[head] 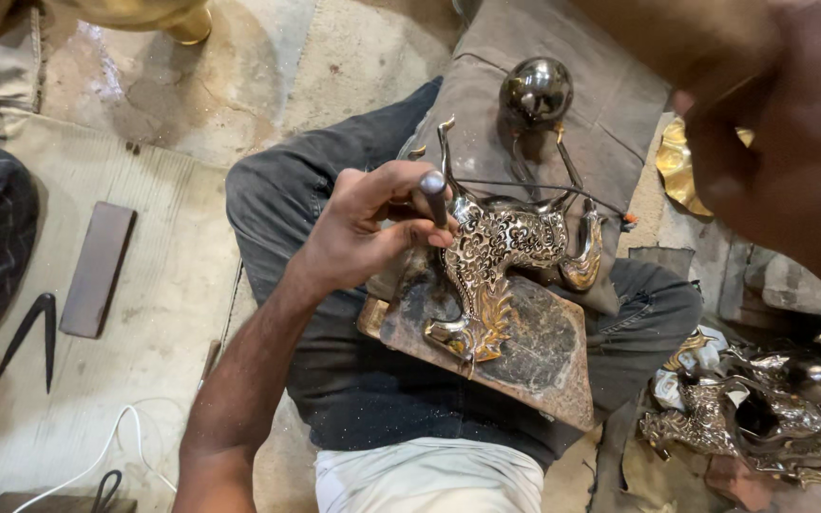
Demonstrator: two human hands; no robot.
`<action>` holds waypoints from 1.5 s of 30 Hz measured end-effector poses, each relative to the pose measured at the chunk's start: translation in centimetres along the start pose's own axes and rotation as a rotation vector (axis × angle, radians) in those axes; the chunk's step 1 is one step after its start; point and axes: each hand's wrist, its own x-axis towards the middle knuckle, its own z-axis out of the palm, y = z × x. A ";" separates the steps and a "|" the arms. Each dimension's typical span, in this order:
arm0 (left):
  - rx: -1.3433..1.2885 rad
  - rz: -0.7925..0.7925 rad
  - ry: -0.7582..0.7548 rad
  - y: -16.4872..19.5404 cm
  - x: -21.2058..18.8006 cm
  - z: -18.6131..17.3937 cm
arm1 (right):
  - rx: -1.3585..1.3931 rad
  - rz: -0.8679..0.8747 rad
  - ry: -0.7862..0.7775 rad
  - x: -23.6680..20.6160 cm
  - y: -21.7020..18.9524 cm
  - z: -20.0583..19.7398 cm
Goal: The person sits on the floor with an ornate metal figurine resting on a stone slab on their lap. They hold a chisel against the figurine's surface and strike it with a wooden mallet, repositioning the chisel repeatedly to work different areas of the decorated figure, and briefly reposition the slab and figurine between passes.
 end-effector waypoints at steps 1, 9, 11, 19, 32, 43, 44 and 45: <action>-0.006 0.012 -0.009 0.0 0.1 -0.1 | 0.008 0.001 -0.006 -0.2 0.0 0.1; 0.056 -0.047 0.001 0.6 0.1 -0.1 | -0.155 -0.022 0.004 0.1 -0.5 -1.1; 0.058 -0.043 0.003 0.8 0.3 -0.1 | -0.175 -0.028 0.003 0.4 -0.7 -1.6; 0.031 -0.026 -0.012 0.6 0.8 -0.3 | -0.050 -0.003 0.032 0.8 -1.2 -1.9; 0.080 -0.025 -0.043 0.6 1.5 -0.5 | 0.026 0.101 -0.010 0.1 -2.0 -2.9; 0.018 -0.088 -0.064 0.9 2.2 -0.6 | 0.045 0.151 0.086 -1.5 -0.9 -0.5; 0.052 -0.092 -0.066 1.0 2.2 -0.6 | 0.015 0.142 0.083 -1.8 -0.8 -0.5; 0.090 -0.091 -0.071 1.0 2.3 -0.7 | -0.113 0.091 0.077 -2.0 -0.5 -0.7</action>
